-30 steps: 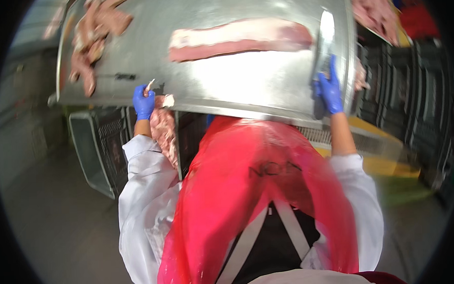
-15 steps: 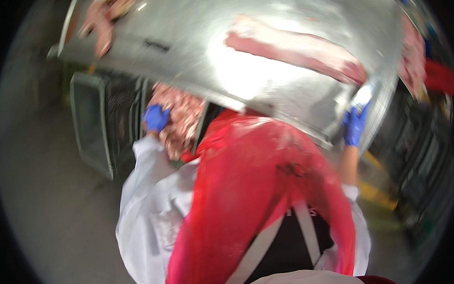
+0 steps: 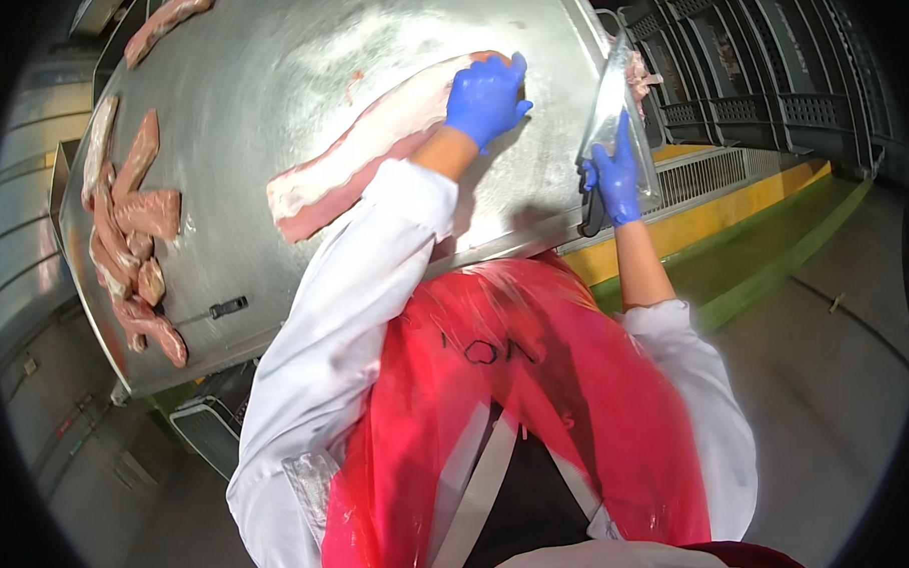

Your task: The person uses a knife to trim fat and cut large pieces of raw meat into smaller portions on a stainless steel table. The trimmed fat and cut meat pieces are placed into a metal tray below the table.

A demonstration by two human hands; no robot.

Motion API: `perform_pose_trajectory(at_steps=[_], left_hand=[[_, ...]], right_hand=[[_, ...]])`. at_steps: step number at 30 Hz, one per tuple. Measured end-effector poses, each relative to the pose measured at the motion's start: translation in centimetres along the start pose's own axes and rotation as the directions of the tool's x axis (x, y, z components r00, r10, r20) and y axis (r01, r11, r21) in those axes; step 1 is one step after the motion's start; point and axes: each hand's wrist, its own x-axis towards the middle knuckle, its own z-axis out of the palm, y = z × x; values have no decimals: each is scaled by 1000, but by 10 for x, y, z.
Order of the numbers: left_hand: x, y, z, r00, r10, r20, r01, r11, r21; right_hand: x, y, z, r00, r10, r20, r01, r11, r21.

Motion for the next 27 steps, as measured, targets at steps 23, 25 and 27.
perform_pose_trajectory(at_steps=[23,25,27], left_hand=[[34,-30,35,898,-439,31,399,783,-476],[37,-35,33,900,-436,19,393,790,-471],[49,-29,29,887,-459,52,432,783,-448]], right_hand=[[106,-37,69,910,-2,414,133,948,-290],[99,-31,63,903,4,431,143,941,-308],[89,10,51,895,-110,433,283,890,-358]])
